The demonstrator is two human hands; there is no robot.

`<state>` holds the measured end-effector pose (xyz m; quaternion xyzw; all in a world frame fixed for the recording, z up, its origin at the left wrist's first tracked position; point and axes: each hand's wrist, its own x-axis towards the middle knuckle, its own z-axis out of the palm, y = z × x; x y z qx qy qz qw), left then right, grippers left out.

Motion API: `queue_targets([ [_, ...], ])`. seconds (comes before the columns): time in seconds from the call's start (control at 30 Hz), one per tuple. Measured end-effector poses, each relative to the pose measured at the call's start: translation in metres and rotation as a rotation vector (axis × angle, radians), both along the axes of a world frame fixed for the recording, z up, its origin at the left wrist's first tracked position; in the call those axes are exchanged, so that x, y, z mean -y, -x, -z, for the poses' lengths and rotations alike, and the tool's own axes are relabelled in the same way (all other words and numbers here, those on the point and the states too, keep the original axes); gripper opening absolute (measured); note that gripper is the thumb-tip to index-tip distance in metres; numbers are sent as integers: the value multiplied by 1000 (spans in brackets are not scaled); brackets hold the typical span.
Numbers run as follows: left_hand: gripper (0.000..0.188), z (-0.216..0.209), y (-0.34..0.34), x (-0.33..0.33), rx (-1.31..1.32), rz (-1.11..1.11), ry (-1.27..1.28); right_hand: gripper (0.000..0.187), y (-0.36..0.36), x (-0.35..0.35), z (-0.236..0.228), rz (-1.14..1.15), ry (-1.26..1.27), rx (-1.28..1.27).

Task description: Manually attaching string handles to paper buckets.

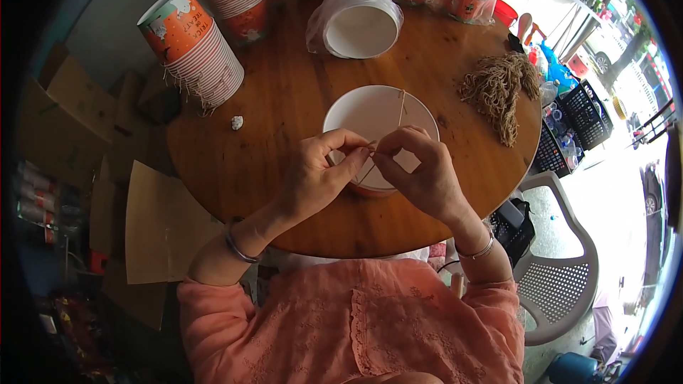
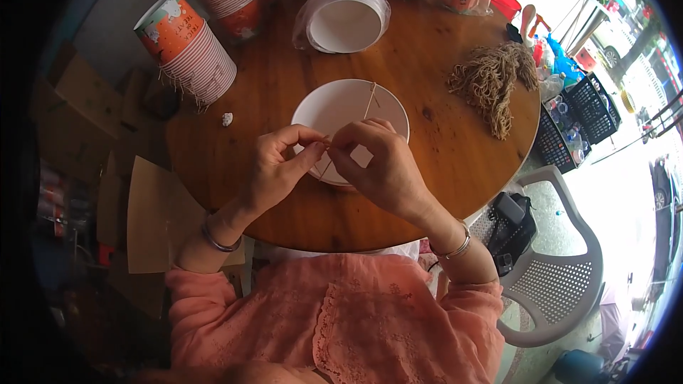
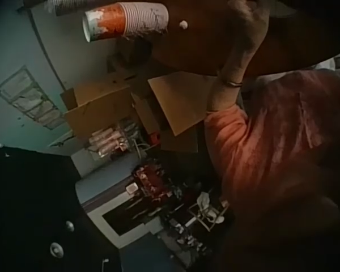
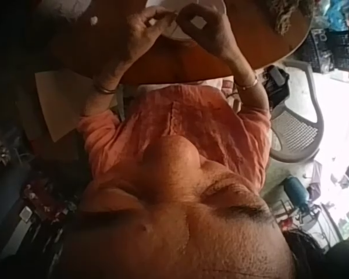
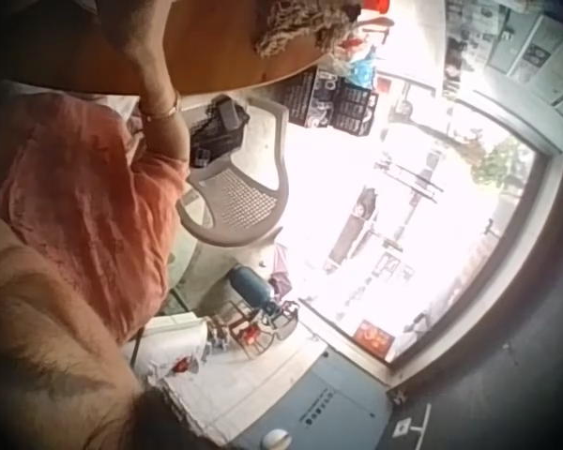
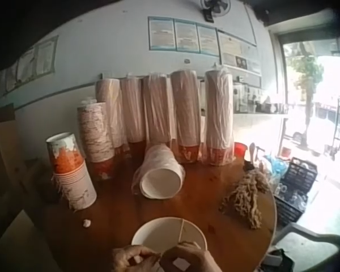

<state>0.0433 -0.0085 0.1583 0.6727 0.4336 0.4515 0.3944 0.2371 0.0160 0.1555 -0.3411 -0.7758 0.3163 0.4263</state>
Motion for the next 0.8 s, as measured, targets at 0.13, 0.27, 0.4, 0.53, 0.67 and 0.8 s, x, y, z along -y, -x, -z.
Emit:
queue_targets([
  [0.13, 10, 6, -4, -2, 97, -21, 1, 7, 2, 4, -2, -37, -25, -60],
  [0.27, 7, 4, -4, 2, 46, -28, -9, 8, 2, 3, 4, -36, -79, -43],
  [0.4, 8, 6, -6, 3, -120, -90, -233, 9, 0, 4, 3, -36, -46, -35],
  [0.53, 15, 14, -2, -3, -295, -111, -613, 9, 0, 4, 3, -27, -40, -40],
  [0.67, 16, 15, -6, 0, -321, -150, -593, 8, -2, 1, 6, -39, -153, -27],
  [0.8, 16, 9, -2, -3, -371, -86, -601, 9, -5, 1, 2, -12, -215, 2],
])
